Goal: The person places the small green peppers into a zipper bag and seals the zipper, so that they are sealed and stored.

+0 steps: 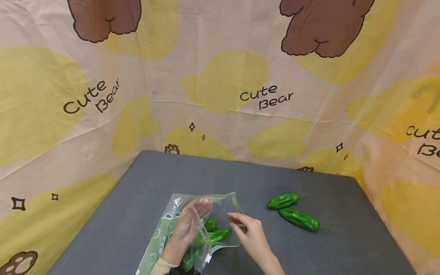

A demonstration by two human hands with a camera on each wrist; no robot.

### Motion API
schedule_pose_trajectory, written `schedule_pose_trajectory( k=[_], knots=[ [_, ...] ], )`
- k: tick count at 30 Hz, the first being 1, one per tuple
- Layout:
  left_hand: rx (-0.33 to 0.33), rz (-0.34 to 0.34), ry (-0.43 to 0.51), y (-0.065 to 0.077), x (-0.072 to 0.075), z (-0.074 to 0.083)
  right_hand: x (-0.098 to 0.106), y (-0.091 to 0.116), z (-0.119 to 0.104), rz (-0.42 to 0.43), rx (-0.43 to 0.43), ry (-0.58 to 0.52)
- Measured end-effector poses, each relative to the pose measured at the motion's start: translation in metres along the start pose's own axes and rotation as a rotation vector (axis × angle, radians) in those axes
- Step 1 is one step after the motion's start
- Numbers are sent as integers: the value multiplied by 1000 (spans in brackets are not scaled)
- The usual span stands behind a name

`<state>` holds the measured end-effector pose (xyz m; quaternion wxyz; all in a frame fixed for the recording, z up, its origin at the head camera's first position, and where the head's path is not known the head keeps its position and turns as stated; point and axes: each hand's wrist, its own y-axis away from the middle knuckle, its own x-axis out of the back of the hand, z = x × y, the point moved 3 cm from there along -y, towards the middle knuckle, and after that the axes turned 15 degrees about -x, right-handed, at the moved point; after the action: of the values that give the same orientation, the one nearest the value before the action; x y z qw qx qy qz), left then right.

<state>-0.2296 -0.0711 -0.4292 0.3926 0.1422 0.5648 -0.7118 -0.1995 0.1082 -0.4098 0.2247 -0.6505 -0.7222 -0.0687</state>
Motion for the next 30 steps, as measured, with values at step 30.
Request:
schedule_pose_trajectory(
  k=[30],
  knots=[
    [-37, -33, 117, -2, -2, 12, 140, -13, 116, 362, -260, 433]
  ],
)
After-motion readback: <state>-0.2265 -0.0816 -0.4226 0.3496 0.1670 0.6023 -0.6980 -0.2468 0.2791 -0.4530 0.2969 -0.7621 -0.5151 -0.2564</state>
